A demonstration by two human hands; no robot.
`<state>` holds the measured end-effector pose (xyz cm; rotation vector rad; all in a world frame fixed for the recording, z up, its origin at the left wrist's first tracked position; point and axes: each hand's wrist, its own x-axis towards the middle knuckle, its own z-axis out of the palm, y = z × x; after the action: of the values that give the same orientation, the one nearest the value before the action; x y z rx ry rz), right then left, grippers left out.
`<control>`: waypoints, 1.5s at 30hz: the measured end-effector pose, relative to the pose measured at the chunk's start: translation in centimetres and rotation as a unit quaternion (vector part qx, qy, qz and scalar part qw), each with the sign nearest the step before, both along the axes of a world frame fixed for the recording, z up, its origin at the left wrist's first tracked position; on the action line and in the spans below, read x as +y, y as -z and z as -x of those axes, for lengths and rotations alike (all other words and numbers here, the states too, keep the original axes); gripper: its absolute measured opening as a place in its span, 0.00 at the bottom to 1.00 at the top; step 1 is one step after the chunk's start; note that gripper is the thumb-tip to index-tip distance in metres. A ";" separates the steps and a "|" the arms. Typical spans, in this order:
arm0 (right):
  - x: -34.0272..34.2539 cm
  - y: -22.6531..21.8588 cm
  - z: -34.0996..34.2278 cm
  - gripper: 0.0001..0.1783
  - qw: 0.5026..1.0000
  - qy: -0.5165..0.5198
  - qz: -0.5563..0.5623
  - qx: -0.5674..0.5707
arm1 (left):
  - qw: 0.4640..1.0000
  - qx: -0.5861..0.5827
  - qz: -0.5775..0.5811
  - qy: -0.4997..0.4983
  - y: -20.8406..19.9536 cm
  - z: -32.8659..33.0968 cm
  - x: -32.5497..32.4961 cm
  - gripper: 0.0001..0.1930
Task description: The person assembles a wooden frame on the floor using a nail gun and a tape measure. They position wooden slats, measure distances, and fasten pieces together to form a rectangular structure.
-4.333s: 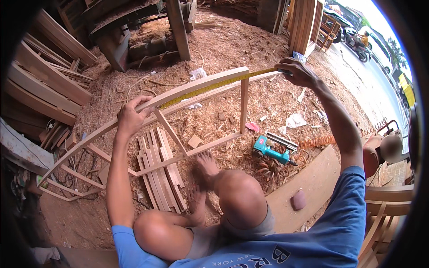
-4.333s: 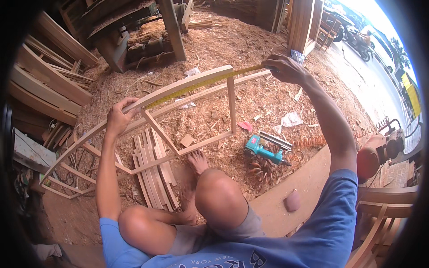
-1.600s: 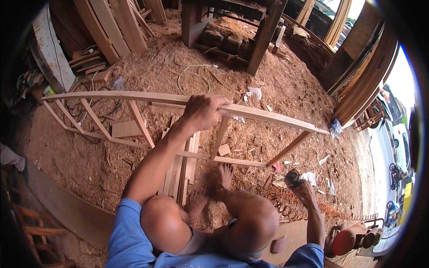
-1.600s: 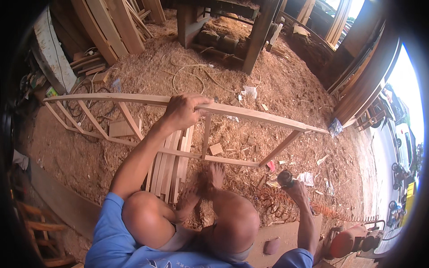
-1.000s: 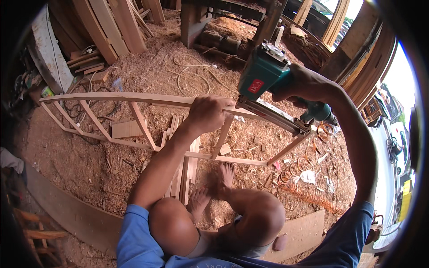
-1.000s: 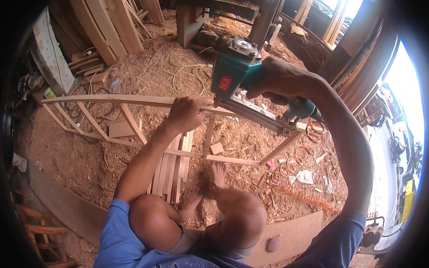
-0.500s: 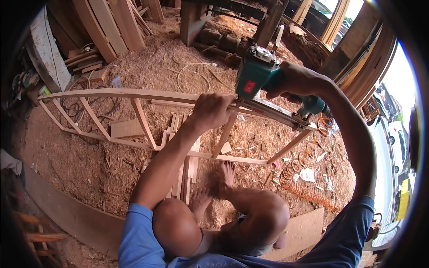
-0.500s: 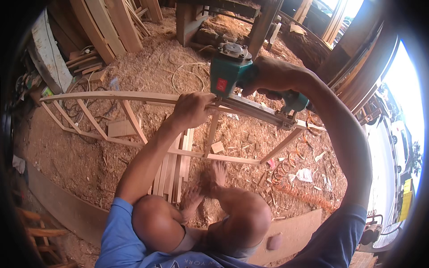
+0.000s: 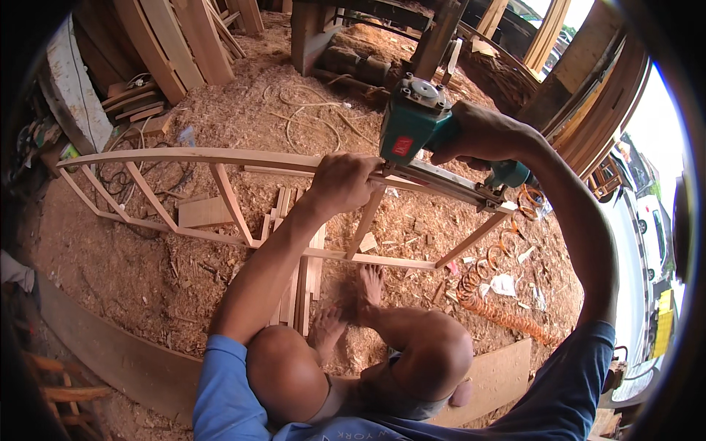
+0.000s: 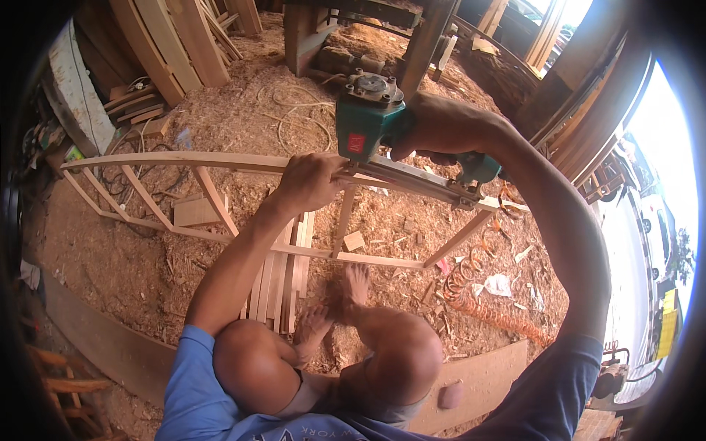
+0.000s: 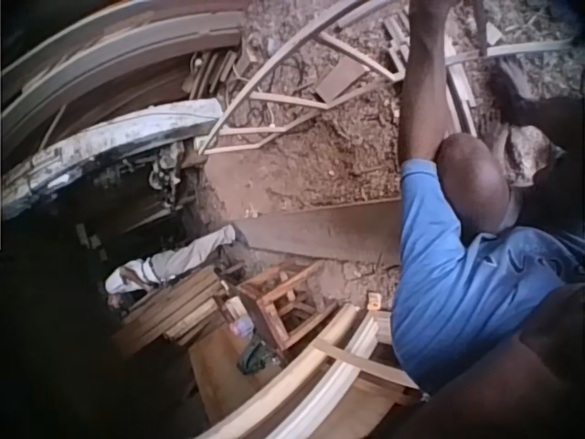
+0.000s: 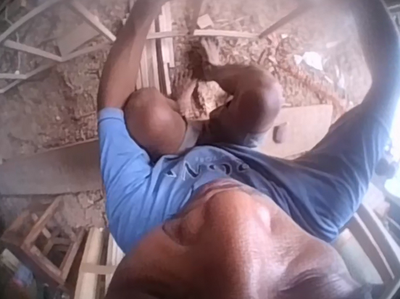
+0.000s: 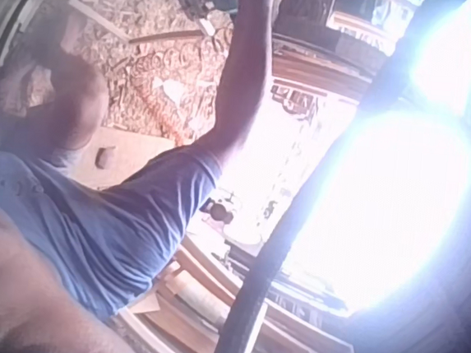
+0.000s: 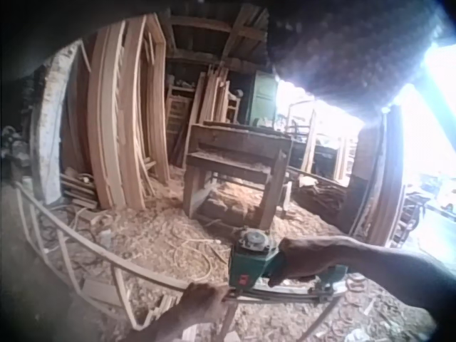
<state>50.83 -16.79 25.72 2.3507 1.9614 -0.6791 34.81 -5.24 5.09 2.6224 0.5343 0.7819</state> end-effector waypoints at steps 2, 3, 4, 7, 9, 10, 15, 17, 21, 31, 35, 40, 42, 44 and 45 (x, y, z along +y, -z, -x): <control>-0.1 0.0 0.1 0.13 1.000 -0.001 0.002 -0.004 | 1.000 0.001 0.012 -0.001 -0.2 0.1 0.0 0.14; -0.2 -0.1 0.1 0.13 1.000 0.004 0.004 -0.001 | 1.000 0.005 0.015 0.003 -0.3 0.3 0.1 0.15; -0.3 0.0 0.2 0.12 1.000 0.011 0.008 -0.004 | 1.000 0.009 0.023 0.007 -0.4 0.5 0.1 0.17; -0.3 -0.1 0.4 0.12 0.999 0.030 0.005 -0.011 | 1.000 0.018 0.015 0.014 -0.7 0.6 -0.1 0.20; -0.1 -0.2 0.5 0.12 1.000 0.025 0.013 -0.008 | 1.000 0.021 0.008 0.010 -0.9 0.7 -0.4 0.21; -0.1 -0.2 0.5 0.12 1.000 0.024 0.015 -0.009 | 1.000 0.021 0.009 0.007 -0.9 0.7 -0.5 0.22; -0.1 -0.2 0.7 0.11 1.000 0.021 0.016 -0.008 | 0.999 0.044 0.017 -0.008 -1.1 0.5 -0.6 0.22; -0.2 -0.1 0.6 0.11 1.000 0.015 0.019 -0.017 | 0.997 0.069 0.027 -0.013 -1.2 0.3 -0.7 0.22; 0.0 0.0 0.4 0.10 1.000 0.015 0.022 -0.008 | 0.997 0.074 0.026 -0.020 -1.3 0.1 -1.0 0.22; -0.3 0.2 -0.2 0.12 1.000 0.017 0.017 0.003 | 0.993 0.101 0.057 -0.034 -1.8 -0.1 -1.1 0.25; -0.4 0.3 -0.2 0.12 1.000 0.024 0.011 -0.013 | 0.994 0.087 0.053 -0.038 -1.9 0.0 -1.3 0.26; -0.4 0.3 -0.2 0.11 1.000 0.022 0.008 -0.018 | 0.993 0.099 0.056 -0.038 -2.0 0.0 -1.4 0.26; -0.3 0.1 -0.2 0.11 1.000 0.003 0.011 -0.019 | 0.994 0.093 0.052 -0.032 -2.1 0.0 -1.4 0.25; -0.2 0.1 -0.2 0.11 1.000 0.001 0.015 -0.024 | 0.996 0.072 0.043 -0.021 -2.1 -0.1 -1.5 0.24; -0.2 0.1 -0.2 0.11 1.000 0.007 0.016 -0.024 | 0.996 0.084 0.030 -0.021 -2.1 -0.1 -1.5 0.26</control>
<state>51.01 -16.96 25.63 2.3406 1.9027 -0.6432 34.90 -6.71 7.18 2.6439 0.6491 0.5517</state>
